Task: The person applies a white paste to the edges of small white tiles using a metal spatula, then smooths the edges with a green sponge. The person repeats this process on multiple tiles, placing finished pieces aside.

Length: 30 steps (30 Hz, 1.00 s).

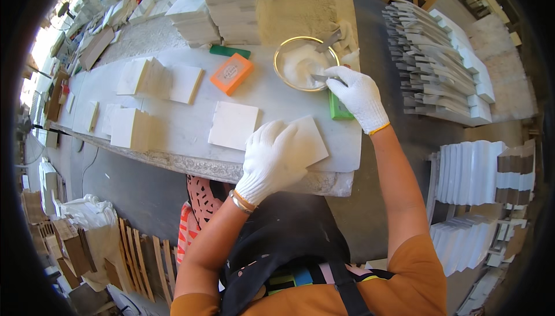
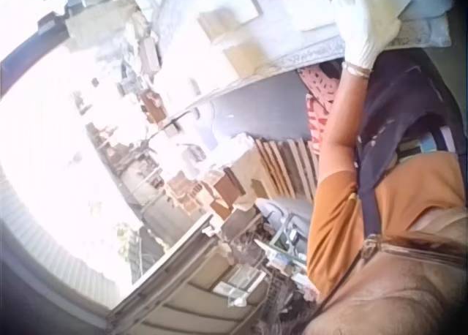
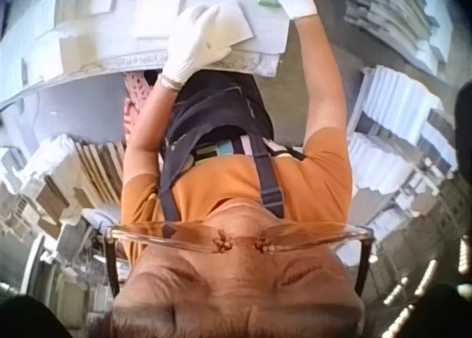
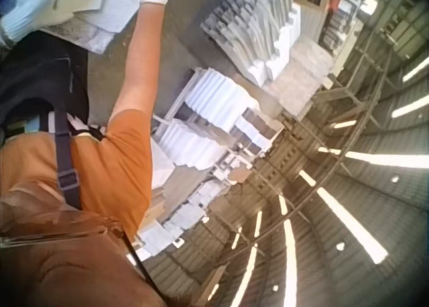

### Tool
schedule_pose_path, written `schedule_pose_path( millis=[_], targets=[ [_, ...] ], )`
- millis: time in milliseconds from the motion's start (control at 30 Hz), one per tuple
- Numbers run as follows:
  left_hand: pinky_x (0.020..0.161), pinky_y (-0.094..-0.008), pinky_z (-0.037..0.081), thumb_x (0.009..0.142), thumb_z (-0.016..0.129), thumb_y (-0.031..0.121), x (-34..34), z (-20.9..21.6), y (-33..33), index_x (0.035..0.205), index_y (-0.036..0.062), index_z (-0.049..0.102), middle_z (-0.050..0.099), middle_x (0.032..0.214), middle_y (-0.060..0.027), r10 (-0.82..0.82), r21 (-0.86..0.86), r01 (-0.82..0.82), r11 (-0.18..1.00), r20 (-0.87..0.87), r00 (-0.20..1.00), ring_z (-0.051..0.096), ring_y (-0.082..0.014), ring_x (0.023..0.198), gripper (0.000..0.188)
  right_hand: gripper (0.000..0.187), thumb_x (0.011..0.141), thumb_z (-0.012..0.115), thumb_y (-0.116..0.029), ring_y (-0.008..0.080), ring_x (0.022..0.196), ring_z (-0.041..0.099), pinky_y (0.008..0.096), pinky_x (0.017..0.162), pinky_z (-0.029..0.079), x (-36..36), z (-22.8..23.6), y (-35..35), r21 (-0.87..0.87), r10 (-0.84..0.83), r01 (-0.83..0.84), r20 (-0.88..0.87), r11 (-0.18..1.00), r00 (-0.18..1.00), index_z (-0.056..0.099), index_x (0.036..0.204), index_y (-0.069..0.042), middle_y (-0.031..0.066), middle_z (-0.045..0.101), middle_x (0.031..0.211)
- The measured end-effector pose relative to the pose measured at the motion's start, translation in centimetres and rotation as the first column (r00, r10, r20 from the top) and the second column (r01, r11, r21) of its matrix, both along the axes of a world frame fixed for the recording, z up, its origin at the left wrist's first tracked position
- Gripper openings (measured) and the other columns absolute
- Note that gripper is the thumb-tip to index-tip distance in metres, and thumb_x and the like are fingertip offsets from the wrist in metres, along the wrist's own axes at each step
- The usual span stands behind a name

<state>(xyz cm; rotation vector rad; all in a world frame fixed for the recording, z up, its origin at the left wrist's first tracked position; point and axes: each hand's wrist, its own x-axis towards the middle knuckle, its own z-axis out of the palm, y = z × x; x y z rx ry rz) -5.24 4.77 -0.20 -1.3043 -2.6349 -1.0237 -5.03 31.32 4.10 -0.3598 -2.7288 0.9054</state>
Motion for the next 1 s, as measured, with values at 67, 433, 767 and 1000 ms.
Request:
schedule_pose_path(
  millis=[67,433,767,1000],
  targets=[
    [0.104,-0.053,0.046,0.056,0.092,0.031,-1.4,0.8,-0.7,0.137,0.0048,0.056,0.057,0.135,-0.0237,0.013,0.007,-0.013,1.0,-0.049,0.999,0.055,-0.044,0.125,0.093,0.025,0.094,0.064,-0.028,0.025,0.076,0.071,0.0366,0.069,0.054,-0.2,0.3,0.7,-0.178,-0.047,0.051,0.026,0.983,0.999,0.077,0.11,-0.013,0.0105,0.075,0.088],
    [0.1,-0.0516,0.049,0.06,0.088,0.03,-11.0,8.1,1.8,0.134,0.0076,0.057,0.061,0.127,-0.0192,0.057,-0.054,-0.071,0.996,-0.226,0.973,0.06,-0.0429,0.115,0.083,0.029,0.091,0.064,-0.018,0.0095,0.055,0.056,0.0266,0.05,0.044,-1.8,0.3,1.2,-0.653,-0.053,0.221,0.267,0.724,0.962,0.074,0.113,-0.003,0.0071,0.068,0.077],
    [0.094,-0.051,0.049,0.063,0.084,0.029,-13.8,9.2,4.9,0.135,0.0109,0.055,0.061,0.121,-0.0165,0.0,-0.247,-0.073,0.966,-0.282,0.959,0.059,-0.0404,0.111,0.08,0.028,0.095,0.065,-0.018,0.0096,0.064,0.061,0.0251,0.056,0.047,-2.2,3.2,0.2,-0.757,-0.089,0.109,0.067,0.644,0.994,0.074,0.116,-0.002,0.0046,0.07,0.083],
    [0.089,-0.05,0.046,0.076,0.074,0.02,-13.6,10.2,6.9,0.122,0.0129,0.058,0.059,0.114,-0.0133,-0.116,-0.218,0.006,0.976,-0.493,0.862,0.058,-0.0364,0.109,0.049,0.022,0.095,0.066,-0.008,0.0151,0.081,0.071,0.0305,0.075,0.055,-1.5,2.9,-1.4,-0.04,0.003,-0.013,-0.248,0.999,0.969,0.074,0.116,-0.003,0.014,0.076,0.098]
  ],
)
